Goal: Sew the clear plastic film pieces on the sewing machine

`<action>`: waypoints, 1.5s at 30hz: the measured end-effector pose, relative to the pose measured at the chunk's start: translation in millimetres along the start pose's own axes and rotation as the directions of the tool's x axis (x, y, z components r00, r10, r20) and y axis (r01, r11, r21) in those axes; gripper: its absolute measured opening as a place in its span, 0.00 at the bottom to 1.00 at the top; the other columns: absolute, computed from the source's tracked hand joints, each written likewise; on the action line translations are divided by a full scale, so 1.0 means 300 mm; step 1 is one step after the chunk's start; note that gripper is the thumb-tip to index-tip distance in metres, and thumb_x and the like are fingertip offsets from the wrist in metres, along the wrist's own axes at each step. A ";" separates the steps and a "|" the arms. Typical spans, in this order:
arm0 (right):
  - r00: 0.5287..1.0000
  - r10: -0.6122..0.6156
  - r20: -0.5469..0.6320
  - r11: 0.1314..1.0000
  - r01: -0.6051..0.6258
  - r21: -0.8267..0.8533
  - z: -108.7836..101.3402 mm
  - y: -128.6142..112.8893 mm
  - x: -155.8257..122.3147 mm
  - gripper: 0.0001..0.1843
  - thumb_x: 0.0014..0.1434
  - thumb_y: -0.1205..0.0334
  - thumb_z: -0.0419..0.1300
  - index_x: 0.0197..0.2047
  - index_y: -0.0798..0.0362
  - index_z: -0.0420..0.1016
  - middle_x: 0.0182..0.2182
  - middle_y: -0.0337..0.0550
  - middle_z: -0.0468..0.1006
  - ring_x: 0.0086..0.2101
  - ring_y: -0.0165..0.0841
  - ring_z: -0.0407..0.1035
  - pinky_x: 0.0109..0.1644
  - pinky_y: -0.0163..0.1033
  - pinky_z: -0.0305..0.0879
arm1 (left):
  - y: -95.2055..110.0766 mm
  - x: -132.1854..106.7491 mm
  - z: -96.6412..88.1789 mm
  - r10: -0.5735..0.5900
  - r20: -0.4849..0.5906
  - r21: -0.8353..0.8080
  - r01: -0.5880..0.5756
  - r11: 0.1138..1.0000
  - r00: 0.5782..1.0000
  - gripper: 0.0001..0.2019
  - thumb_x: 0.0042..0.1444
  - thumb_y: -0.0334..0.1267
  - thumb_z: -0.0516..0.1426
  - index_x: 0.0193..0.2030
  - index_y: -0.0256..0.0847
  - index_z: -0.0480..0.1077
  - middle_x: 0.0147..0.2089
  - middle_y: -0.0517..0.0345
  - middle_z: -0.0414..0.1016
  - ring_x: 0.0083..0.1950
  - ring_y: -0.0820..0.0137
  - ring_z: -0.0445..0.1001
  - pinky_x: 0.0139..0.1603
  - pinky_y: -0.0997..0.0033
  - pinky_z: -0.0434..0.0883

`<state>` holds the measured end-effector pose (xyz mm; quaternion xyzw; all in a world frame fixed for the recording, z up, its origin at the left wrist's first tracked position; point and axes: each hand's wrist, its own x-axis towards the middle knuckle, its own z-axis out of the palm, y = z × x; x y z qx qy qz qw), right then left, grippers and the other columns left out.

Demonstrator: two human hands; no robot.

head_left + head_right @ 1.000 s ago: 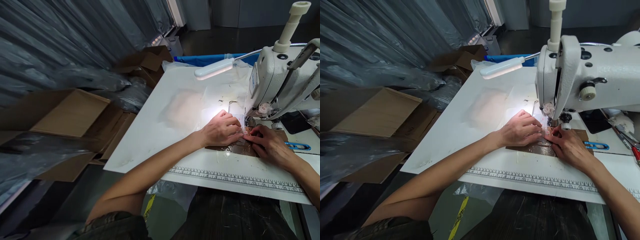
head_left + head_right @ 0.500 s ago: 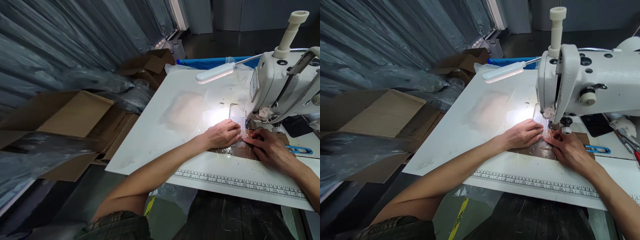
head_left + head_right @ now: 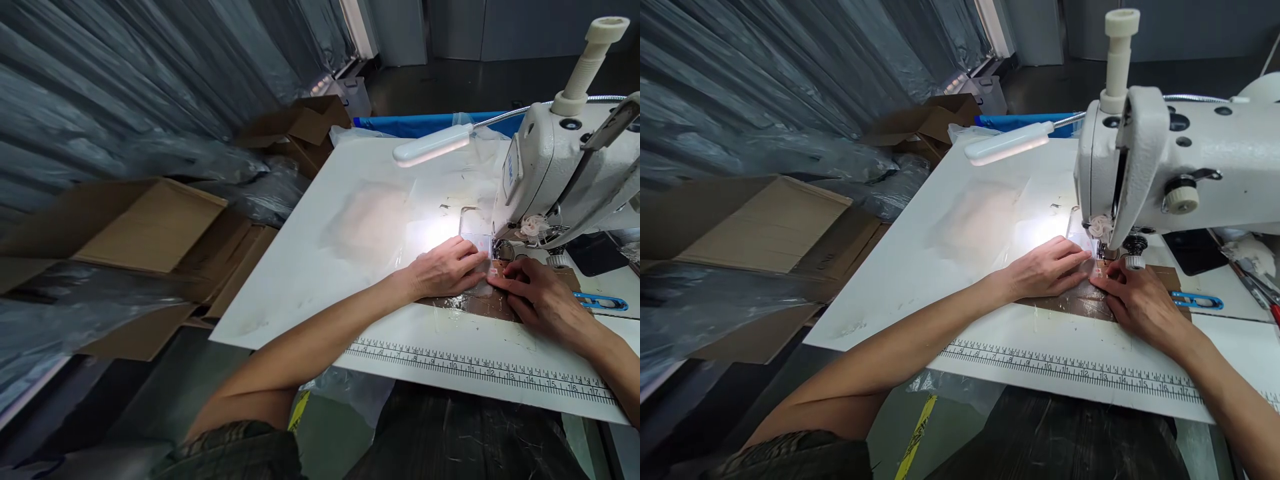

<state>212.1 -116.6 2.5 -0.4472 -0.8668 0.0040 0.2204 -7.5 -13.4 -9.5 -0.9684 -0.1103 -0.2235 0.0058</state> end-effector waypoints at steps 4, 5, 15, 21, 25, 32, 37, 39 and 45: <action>1.000 0.009 0.025 1.000 -0.010 0.003 -0.007 -0.004 0.002 0.19 0.64 0.69 0.50 0.52 0.51 0.79 0.41 0.52 0.75 0.37 0.39 0.71 0.39 0.44 0.72 | 0.006 0.012 -0.025 -0.008 0.109 0.055 0.002 0.998 0.994 0.24 0.73 0.47 0.39 0.51 0.33 0.69 0.45 0.44 0.71 0.43 0.65 0.69 0.44 0.62 0.71; 0.999 0.024 0.046 1.000 -0.025 0.004 -0.010 -0.005 0.003 0.20 0.64 0.69 0.51 0.53 0.49 0.79 0.41 0.51 0.75 0.38 0.39 0.71 0.40 0.44 0.72 | 0.007 0.017 -0.031 -0.015 0.128 0.076 0.005 0.997 0.992 0.25 0.73 0.48 0.39 0.50 0.32 0.70 0.46 0.44 0.71 0.42 0.64 0.69 0.43 0.62 0.70; 0.997 0.082 0.000 0.997 -0.082 0.012 0.019 0.008 -0.005 0.18 0.63 0.67 0.53 0.51 0.49 0.79 0.41 0.50 0.73 0.36 0.37 0.70 0.37 0.41 0.70 | -0.022 0.054 -0.045 -0.007 0.220 0.109 -0.017 0.994 0.975 0.24 0.72 0.48 0.42 0.53 0.33 0.72 0.60 0.44 0.72 0.45 0.61 0.70 0.43 0.60 0.64; 0.991 0.136 0.015 0.990 -0.135 -0.035 0.028 0.007 -0.014 0.19 0.64 0.65 0.52 0.54 0.47 0.78 0.42 0.50 0.73 0.36 0.36 0.70 0.32 0.39 0.70 | -0.024 0.029 -0.021 -0.063 0.152 0.051 0.056 0.997 0.986 0.22 0.71 0.45 0.43 0.58 0.33 0.69 0.60 0.43 0.72 0.48 0.59 0.70 0.44 0.59 0.65; 0.987 0.154 0.053 0.987 -0.152 -0.052 0.027 0.011 -0.017 0.20 0.64 0.64 0.52 0.55 0.45 0.78 0.43 0.49 0.73 0.36 0.36 0.70 0.32 0.39 0.70 | -0.024 0.026 -0.019 -0.081 0.148 0.016 0.080 0.997 0.986 0.21 0.70 0.44 0.44 0.57 0.34 0.70 0.60 0.44 0.73 0.48 0.59 0.71 0.43 0.58 0.65; 0.986 0.156 0.057 0.987 -0.154 -0.044 0.024 0.014 -0.017 0.20 0.65 0.63 0.51 0.55 0.45 0.78 0.43 0.50 0.73 0.36 0.37 0.70 0.31 0.39 0.71 | -0.027 0.032 -0.028 -0.077 0.161 -0.005 0.079 0.997 0.984 0.20 0.69 0.44 0.45 0.57 0.37 0.70 0.62 0.47 0.71 0.48 0.58 0.71 0.44 0.57 0.64; 0.984 0.169 0.057 0.985 -0.167 -0.047 0.024 0.012 -0.016 0.20 0.65 0.64 0.51 0.54 0.44 0.78 0.42 0.49 0.73 0.36 0.36 0.70 0.34 0.40 0.72 | -0.029 0.033 -0.023 -0.071 0.165 0.011 0.070 0.997 0.984 0.20 0.68 0.45 0.46 0.57 0.38 0.70 0.62 0.47 0.71 0.48 0.58 0.71 0.45 0.56 0.63; 0.986 0.164 0.044 0.986 -0.162 -0.043 0.024 0.009 -0.015 0.19 0.65 0.64 0.51 0.53 0.46 0.79 0.42 0.49 0.72 0.36 0.37 0.70 0.34 0.41 0.72 | -0.027 0.034 -0.019 -0.066 0.154 0.026 0.062 0.998 0.986 0.20 0.68 0.44 0.46 0.56 0.37 0.71 0.61 0.47 0.72 0.47 0.59 0.71 0.46 0.54 0.63; 0.986 0.166 0.019 0.986 -0.165 -0.032 0.029 0.009 -0.017 0.19 0.65 0.64 0.51 0.52 0.45 0.79 0.43 0.49 0.72 0.36 0.37 0.71 0.35 0.43 0.74 | -0.022 0.040 -0.018 -0.061 0.122 0.036 0.057 0.998 0.991 0.19 0.67 0.43 0.46 0.54 0.37 0.72 0.57 0.45 0.74 0.46 0.59 0.71 0.49 0.51 0.63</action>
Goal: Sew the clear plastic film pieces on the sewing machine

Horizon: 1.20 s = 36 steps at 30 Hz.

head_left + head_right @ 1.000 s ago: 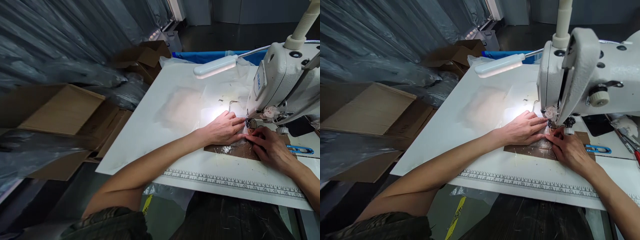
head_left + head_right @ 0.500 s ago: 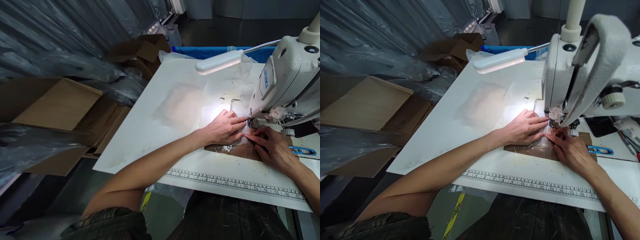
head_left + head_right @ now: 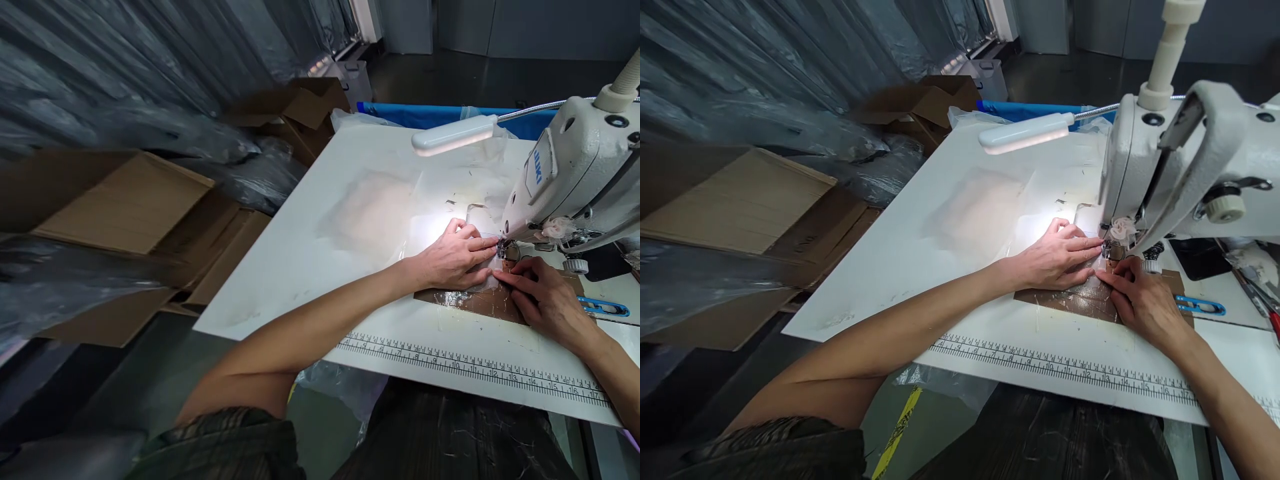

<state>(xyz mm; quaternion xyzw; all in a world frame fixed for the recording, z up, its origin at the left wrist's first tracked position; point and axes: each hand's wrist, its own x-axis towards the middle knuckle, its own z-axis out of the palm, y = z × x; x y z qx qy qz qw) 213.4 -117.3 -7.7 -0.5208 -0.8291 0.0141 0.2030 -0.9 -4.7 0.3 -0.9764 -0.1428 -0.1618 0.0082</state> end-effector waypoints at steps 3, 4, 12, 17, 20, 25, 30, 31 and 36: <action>1.000 0.004 -0.010 1.000 -0.004 0.013 0.004 0.004 -0.004 0.19 0.65 0.64 0.52 0.54 0.43 0.79 0.43 0.48 0.72 0.37 0.37 0.71 0.36 0.44 0.74 | 0.001 0.000 -0.002 -0.005 0.017 0.002 0.005 1.000 1.000 0.19 0.67 0.43 0.46 0.53 0.38 0.73 0.58 0.44 0.74 0.47 0.58 0.71 0.51 0.50 0.63; 1.000 0.002 -0.012 1.000 -0.002 0.021 0.004 0.005 -0.004 0.19 0.65 0.64 0.52 0.54 0.43 0.78 0.43 0.48 0.72 0.37 0.37 0.71 0.36 0.43 0.74 | 0.003 -0.001 -0.002 -0.006 0.019 0.007 0.006 1.000 1.000 0.19 0.68 0.43 0.46 0.53 0.38 0.72 0.58 0.45 0.74 0.47 0.58 0.71 0.51 0.49 0.62; 0.998 -0.050 -0.033 0.997 0.051 0.052 -0.005 0.010 -0.001 0.18 0.66 0.65 0.51 0.53 0.46 0.78 0.43 0.49 0.70 0.37 0.36 0.70 0.37 0.42 0.73 | 0.022 0.002 0.006 0.041 -0.085 0.081 -0.034 0.996 0.996 0.16 0.69 0.39 0.46 0.46 0.36 0.73 0.52 0.45 0.76 0.45 0.62 0.71 0.51 0.54 0.63; 0.998 -0.054 -0.024 0.998 0.055 0.030 -0.008 0.007 -0.002 0.18 0.67 0.64 0.49 0.52 0.48 0.78 0.43 0.50 0.71 0.37 0.37 0.70 0.36 0.43 0.72 | 0.019 0.011 0.005 0.162 0.002 -0.001 -0.162 0.987 0.987 0.17 0.70 0.35 0.46 0.38 0.40 0.74 0.45 0.54 0.79 0.37 0.69 0.70 0.43 0.63 0.63; 0.999 -0.036 -0.015 0.999 0.036 0.016 -0.007 0.001 -0.005 0.19 0.67 0.63 0.48 0.53 0.49 0.77 0.43 0.51 0.71 0.37 0.38 0.70 0.35 0.43 0.71 | 0.020 0.007 -0.006 0.141 -0.021 -0.008 -0.141 0.990 0.990 0.16 0.69 0.38 0.47 0.38 0.40 0.75 0.46 0.55 0.79 0.37 0.68 0.70 0.42 0.62 0.62; 1.000 -0.012 -0.003 0.999 0.012 -0.035 -0.006 -0.005 -0.003 0.19 0.67 0.63 0.48 0.53 0.49 0.77 0.43 0.51 0.71 0.34 0.37 0.69 0.33 0.41 0.69 | 0.017 0.002 -0.019 0.134 -0.019 -0.022 -0.135 0.991 0.991 0.15 0.67 0.37 0.48 0.40 0.39 0.76 0.47 0.53 0.79 0.38 0.68 0.70 0.43 0.61 0.62; 1.000 0.001 -0.022 0.997 -0.003 -0.083 0.005 -0.002 0.004 0.22 0.68 0.58 0.45 0.56 0.50 0.76 0.41 0.52 0.71 0.29 0.34 0.67 0.28 0.39 0.67 | 0.017 0.002 -0.018 0.072 0.000 -0.020 -0.072 0.997 0.997 0.16 0.68 0.39 0.47 0.45 0.38 0.76 0.49 0.51 0.77 0.40 0.67 0.70 0.43 0.61 0.62; 1.000 0.005 -0.024 0.996 -0.007 -0.084 0.006 -0.002 0.005 0.23 0.69 0.57 0.44 0.56 0.51 0.76 0.41 0.52 0.71 0.28 0.34 0.67 0.28 0.40 0.67 | 0.019 0.003 -0.017 0.054 0.002 -0.015 -0.054 0.998 0.999 0.17 0.69 0.39 0.46 0.45 0.38 0.76 0.49 0.51 0.77 0.40 0.68 0.70 0.43 0.62 0.62; 0.998 0.041 -0.045 0.999 -0.039 0.029 -0.005 -0.003 0.008 0.23 0.69 0.56 0.46 0.58 0.54 0.74 0.43 0.55 0.73 0.35 0.39 0.72 0.36 0.44 0.73 | 0.034 0.014 -0.003 -0.025 0.029 0.021 0.024 0.999 0.999 0.19 0.69 0.41 0.46 0.43 0.38 0.77 0.48 0.50 0.76 0.38 0.68 0.69 0.41 0.61 0.62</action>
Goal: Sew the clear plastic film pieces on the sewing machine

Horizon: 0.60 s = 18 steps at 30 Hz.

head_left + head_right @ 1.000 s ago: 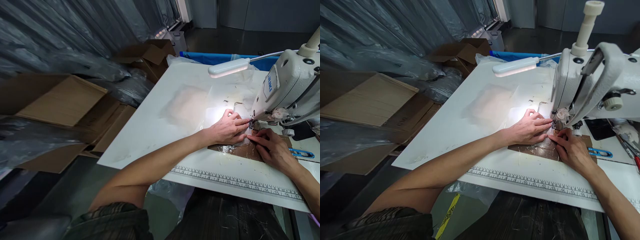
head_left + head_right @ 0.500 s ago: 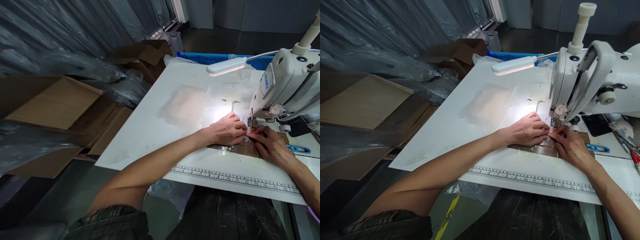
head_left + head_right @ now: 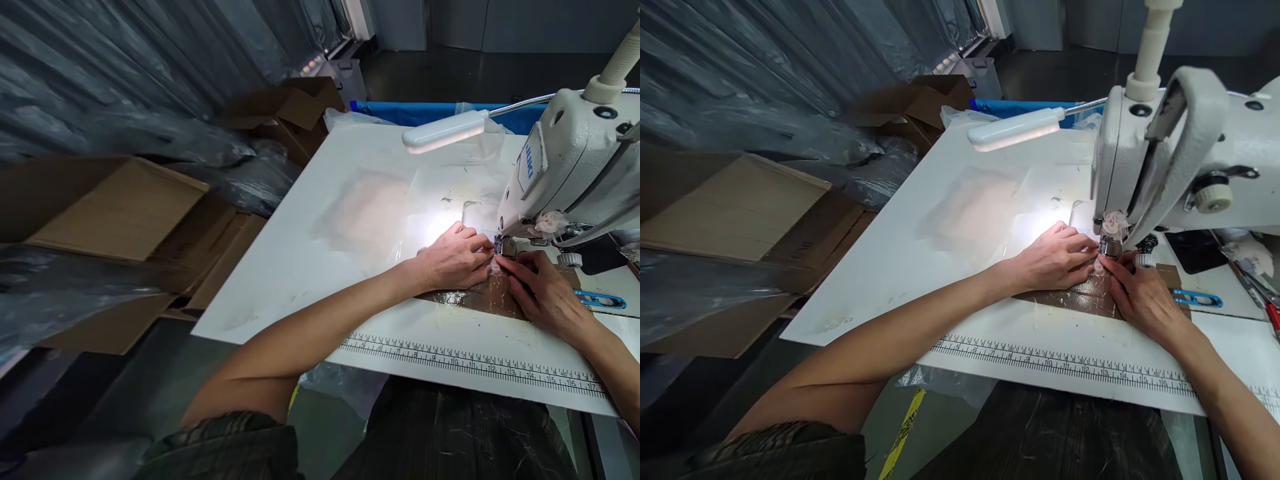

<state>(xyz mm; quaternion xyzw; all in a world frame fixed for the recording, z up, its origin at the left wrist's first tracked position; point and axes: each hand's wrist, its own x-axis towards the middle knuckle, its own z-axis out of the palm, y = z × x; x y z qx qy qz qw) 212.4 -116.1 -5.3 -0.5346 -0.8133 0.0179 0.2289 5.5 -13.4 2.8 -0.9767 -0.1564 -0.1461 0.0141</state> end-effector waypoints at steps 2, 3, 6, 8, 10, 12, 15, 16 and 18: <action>0.998 0.057 -0.022 0.996 -0.055 0.070 -0.010 0.003 0.000 0.22 0.68 0.56 0.47 0.59 0.52 0.73 0.43 0.53 0.74 0.39 0.40 0.73 0.41 0.45 0.74 | 0.004 0.004 0.003 -0.018 0.013 0.013 0.018 1.000 1.000 0.19 0.69 0.41 0.46 0.43 0.37 0.77 0.47 0.50 0.75 0.38 0.67 0.68 0.41 0.61 0.62; 0.995 0.094 -0.029 0.991 -0.091 0.097 -0.013 0.007 0.000 0.22 0.68 0.56 0.48 0.59 0.52 0.72 0.42 0.52 0.75 0.40 0.41 0.73 0.42 0.46 0.74 | 0.005 0.006 0.001 -0.019 0.019 0.017 0.018 1.000 1.000 0.19 0.69 0.41 0.46 0.43 0.37 0.77 0.47 0.49 0.75 0.38 0.67 0.68 0.42 0.61 0.62; 0.978 0.208 -0.024 0.969 -0.202 0.144 -0.019 0.020 0.001 0.22 0.66 0.55 0.49 0.59 0.51 0.71 0.40 0.50 0.77 0.38 0.40 0.74 0.42 0.47 0.74 | -0.004 0.006 -0.018 0.007 0.020 0.014 -0.007 1.000 1.000 0.18 0.69 0.40 0.46 0.42 0.36 0.76 0.50 0.47 0.74 0.41 0.67 0.69 0.44 0.61 0.63; 0.965 0.263 -0.013 0.952 -0.257 0.164 -0.018 0.026 0.003 0.22 0.64 0.55 0.50 0.58 0.52 0.70 0.40 0.49 0.77 0.34 0.39 0.74 0.39 0.46 0.73 | -0.016 0.004 -0.037 0.040 0.006 -0.007 -0.040 0.999 0.999 0.16 0.69 0.38 0.47 0.41 0.36 0.75 0.51 0.46 0.74 0.43 0.66 0.70 0.46 0.60 0.64; 0.960 0.280 -0.002 0.943 -0.275 0.186 -0.019 0.025 0.007 0.20 0.63 0.55 0.51 0.55 0.53 0.71 0.39 0.49 0.78 0.32 0.37 0.74 0.36 0.44 0.73 | -0.029 0.000 -0.051 0.103 0.003 -0.064 -0.103 0.993 0.995 0.14 0.68 0.38 0.48 0.43 0.36 0.75 0.51 0.46 0.74 0.43 0.66 0.71 0.48 0.61 0.66; 0.965 0.262 -0.007 0.946 -0.256 0.201 -0.021 0.015 0.013 0.17 0.63 0.57 0.51 0.51 0.54 0.72 0.35 0.49 0.78 0.31 0.37 0.73 0.34 0.43 0.71 | -0.038 -0.002 -0.053 0.182 0.010 -0.142 -0.179 0.974 0.983 0.13 0.68 0.38 0.50 0.46 0.37 0.74 0.49 0.47 0.75 0.44 0.66 0.72 0.49 0.62 0.68; 0.974 0.223 -0.027 0.959 -0.215 0.183 -0.025 -0.007 0.021 0.12 0.62 0.59 0.51 0.44 0.53 0.71 0.30 0.46 0.77 0.29 0.37 0.72 0.32 0.42 0.69 | -0.041 -0.003 -0.033 0.225 0.007 -0.228 -0.217 0.949 0.974 0.14 0.70 0.37 0.48 0.46 0.37 0.74 0.48 0.47 0.76 0.46 0.67 0.73 0.51 0.64 0.71; 0.978 0.209 -0.025 0.964 -0.202 0.174 -0.025 -0.013 0.022 0.11 0.63 0.59 0.51 0.43 0.52 0.71 0.30 0.46 0.77 0.28 0.37 0.72 0.32 0.41 0.69 | -0.040 -0.004 -0.023 0.203 -0.001 -0.252 -0.197 0.948 0.979 0.14 0.71 0.36 0.47 0.45 0.36 0.74 0.47 0.47 0.76 0.46 0.68 0.73 0.51 0.65 0.71; 0.987 0.163 -0.008 0.975 -0.160 0.154 -0.023 -0.022 0.021 0.10 0.64 0.59 0.51 0.43 0.52 0.71 0.32 0.47 0.77 0.29 0.37 0.71 0.31 0.41 0.68 | -0.037 -0.004 -0.006 0.113 -0.041 -0.319 -0.120 0.940 0.993 0.14 0.71 0.35 0.46 0.43 0.36 0.72 0.45 0.48 0.77 0.45 0.69 0.74 0.48 0.67 0.73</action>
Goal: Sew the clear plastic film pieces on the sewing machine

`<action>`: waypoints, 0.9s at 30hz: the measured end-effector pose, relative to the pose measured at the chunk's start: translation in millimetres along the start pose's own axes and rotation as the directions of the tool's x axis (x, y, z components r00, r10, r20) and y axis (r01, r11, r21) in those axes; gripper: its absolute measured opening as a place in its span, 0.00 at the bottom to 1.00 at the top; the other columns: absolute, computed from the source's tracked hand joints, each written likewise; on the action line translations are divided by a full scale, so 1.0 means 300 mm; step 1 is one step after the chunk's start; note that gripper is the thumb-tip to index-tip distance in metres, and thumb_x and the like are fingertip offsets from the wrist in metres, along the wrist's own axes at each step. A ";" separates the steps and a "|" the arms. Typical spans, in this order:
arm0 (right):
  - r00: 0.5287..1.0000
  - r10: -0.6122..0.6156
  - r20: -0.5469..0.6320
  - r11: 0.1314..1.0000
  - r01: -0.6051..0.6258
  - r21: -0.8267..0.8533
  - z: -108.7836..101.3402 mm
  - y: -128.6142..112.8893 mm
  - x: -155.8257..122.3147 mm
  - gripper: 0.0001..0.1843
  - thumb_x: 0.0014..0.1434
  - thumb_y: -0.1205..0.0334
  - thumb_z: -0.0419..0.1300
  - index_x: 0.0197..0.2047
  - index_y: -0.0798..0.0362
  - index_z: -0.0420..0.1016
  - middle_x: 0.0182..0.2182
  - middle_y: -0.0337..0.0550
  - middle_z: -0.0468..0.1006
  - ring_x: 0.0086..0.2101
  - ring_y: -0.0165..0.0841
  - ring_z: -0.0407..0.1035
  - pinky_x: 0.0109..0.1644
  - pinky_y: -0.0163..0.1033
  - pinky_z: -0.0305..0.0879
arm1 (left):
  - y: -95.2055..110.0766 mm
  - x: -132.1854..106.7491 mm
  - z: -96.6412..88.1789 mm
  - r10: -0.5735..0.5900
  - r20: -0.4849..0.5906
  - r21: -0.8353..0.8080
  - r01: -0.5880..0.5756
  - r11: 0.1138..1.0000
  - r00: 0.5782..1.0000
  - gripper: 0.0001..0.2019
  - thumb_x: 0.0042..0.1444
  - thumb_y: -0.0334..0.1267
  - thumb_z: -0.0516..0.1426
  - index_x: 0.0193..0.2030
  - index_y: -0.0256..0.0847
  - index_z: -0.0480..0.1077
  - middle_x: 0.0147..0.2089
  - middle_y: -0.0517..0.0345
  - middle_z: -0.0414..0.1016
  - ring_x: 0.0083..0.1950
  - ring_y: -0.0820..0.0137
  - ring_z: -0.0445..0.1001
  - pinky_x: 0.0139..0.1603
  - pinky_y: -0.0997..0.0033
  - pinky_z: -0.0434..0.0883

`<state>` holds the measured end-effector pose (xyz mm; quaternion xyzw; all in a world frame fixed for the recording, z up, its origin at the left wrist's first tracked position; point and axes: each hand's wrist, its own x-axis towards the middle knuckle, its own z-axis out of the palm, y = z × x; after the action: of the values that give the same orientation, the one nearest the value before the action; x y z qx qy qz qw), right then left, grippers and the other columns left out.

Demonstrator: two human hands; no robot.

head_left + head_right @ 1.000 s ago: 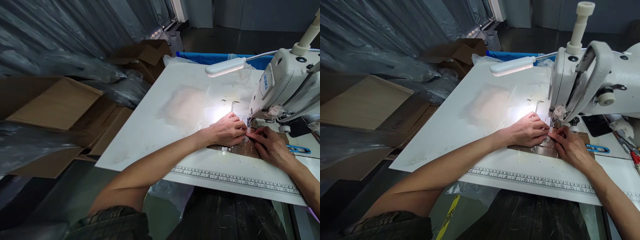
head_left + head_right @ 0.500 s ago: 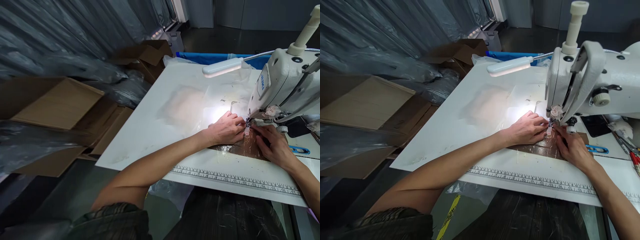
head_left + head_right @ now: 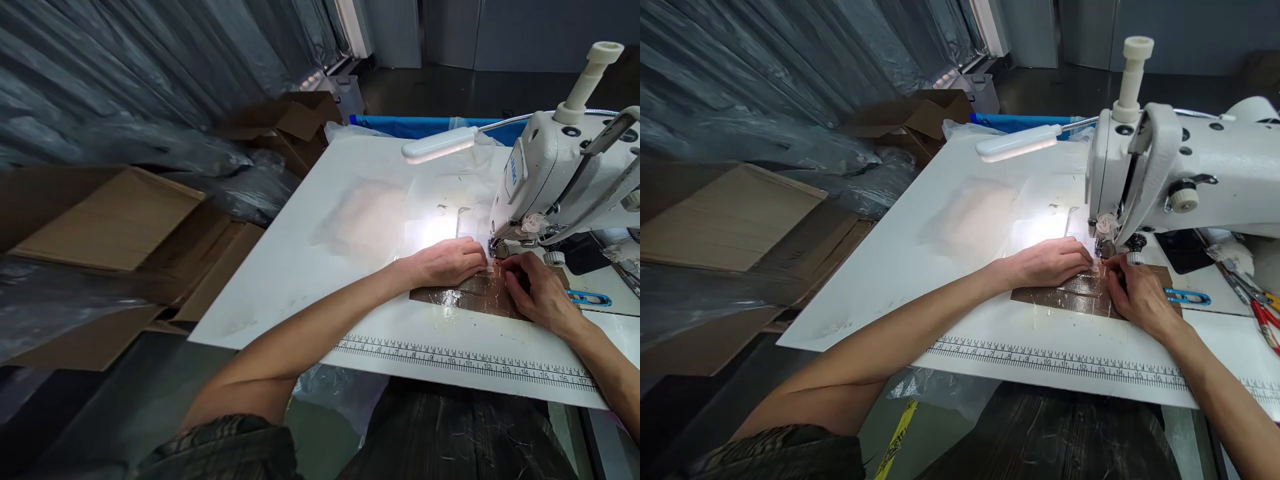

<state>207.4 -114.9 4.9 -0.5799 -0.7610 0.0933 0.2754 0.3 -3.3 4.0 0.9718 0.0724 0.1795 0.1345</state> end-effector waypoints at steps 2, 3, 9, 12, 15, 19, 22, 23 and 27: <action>0.998 -0.065 0.011 0.997 0.065 -0.036 0.006 -0.002 -0.004 0.12 0.67 0.58 0.49 0.45 0.53 0.71 0.35 0.49 0.77 0.31 0.37 0.72 0.31 0.41 0.68 | -0.002 0.000 0.011 -0.111 -0.121 -0.090 0.100 0.991 0.986 0.11 0.70 0.35 0.47 0.41 0.36 0.70 0.41 0.50 0.76 0.41 0.71 0.74 0.43 0.69 0.74; 0.995 -0.097 0.012 0.993 0.098 -0.065 0.010 -0.001 -0.006 0.14 0.68 0.58 0.48 0.47 0.54 0.71 0.37 0.50 0.77 0.32 0.38 0.71 0.31 0.41 0.68 | -0.003 0.001 0.015 -0.170 -0.186 -0.137 0.146 0.980 0.968 0.10 0.69 0.35 0.48 0.40 0.37 0.69 0.39 0.51 0.76 0.38 0.72 0.74 0.39 0.70 0.74; 0.977 -0.204 0.069 0.940 0.215 -0.264 0.033 0.013 -0.007 0.20 0.69 0.57 0.46 0.55 0.52 0.74 0.42 0.52 0.74 0.31 0.35 0.68 0.31 0.40 0.67 | -0.003 0.011 0.031 -0.299 -0.342 -0.296 0.200 0.934 0.891 0.09 0.66 0.35 0.51 0.34 0.40 0.67 0.32 0.56 0.75 0.31 0.75 0.71 0.31 0.72 0.72; 0.968 -0.242 0.073 0.931 0.252 -0.263 0.033 0.017 -0.007 0.20 0.69 0.57 0.46 0.52 0.53 0.77 0.41 0.53 0.74 0.34 0.38 0.69 0.34 0.43 0.70 | 0.001 0.007 0.032 -0.277 -0.316 -0.284 0.188 0.940 0.908 0.09 0.66 0.35 0.50 0.34 0.40 0.66 0.33 0.57 0.75 0.31 0.75 0.71 0.32 0.72 0.72; 0.967 -0.249 0.056 0.942 0.255 -0.217 0.024 0.014 -0.011 0.19 0.69 0.59 0.47 0.51 0.53 0.78 0.41 0.54 0.75 0.38 0.40 0.71 0.39 0.45 0.72 | 0.002 -0.003 0.024 -0.177 -0.237 -0.208 0.128 0.970 0.955 0.09 0.68 0.36 0.49 0.38 0.39 0.67 0.37 0.54 0.76 0.38 0.73 0.74 0.39 0.70 0.75; 0.962 -0.267 0.062 0.952 0.274 -0.137 0.012 0.008 -0.014 0.18 0.68 0.62 0.50 0.52 0.52 0.77 0.42 0.53 0.75 0.38 0.39 0.71 0.41 0.45 0.72 | -0.007 -0.011 0.016 -0.017 -0.064 -0.012 0.016 1.000 0.998 0.10 0.69 0.37 0.50 0.42 0.38 0.71 0.44 0.51 0.78 0.43 0.69 0.75 0.45 0.65 0.73; 0.961 -0.268 0.066 0.955 0.274 -0.117 0.009 0.006 -0.012 0.18 0.68 0.62 0.49 0.52 0.53 0.78 0.43 0.53 0.75 0.37 0.38 0.71 0.40 0.45 0.72 | -0.012 -0.010 0.021 0.014 -0.025 0.086 -0.011 0.996 1.000 0.12 0.69 0.36 0.48 0.41 0.39 0.73 0.45 0.52 0.78 0.42 0.69 0.75 0.44 0.65 0.71; 0.963 -0.262 0.069 0.956 0.269 -0.116 0.008 0.005 -0.011 0.18 0.68 0.63 0.49 0.52 0.53 0.78 0.43 0.54 0.75 0.37 0.39 0.71 0.41 0.45 0.72 | -0.012 -0.010 0.023 0.020 -0.037 0.113 -0.015 0.994 0.999 0.13 0.69 0.36 0.48 0.40 0.39 0.73 0.44 0.53 0.79 0.41 0.70 0.75 0.42 0.65 0.70; 0.970 -0.219 0.106 0.967 0.230 -0.107 0.002 0.004 -0.008 0.19 0.68 0.62 0.48 0.52 0.53 0.79 0.43 0.55 0.76 0.39 0.40 0.71 0.42 0.48 0.72 | -0.005 -0.008 0.027 0.055 -0.114 0.197 -0.032 0.980 0.992 0.14 0.69 0.34 0.47 0.39 0.40 0.73 0.43 0.56 0.80 0.37 0.72 0.73 0.39 0.66 0.67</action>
<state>208.3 -116.6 3.0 -0.5003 -0.8380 0.0429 0.2136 1.0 -4.3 -4.6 0.9693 0.0763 0.2319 0.0303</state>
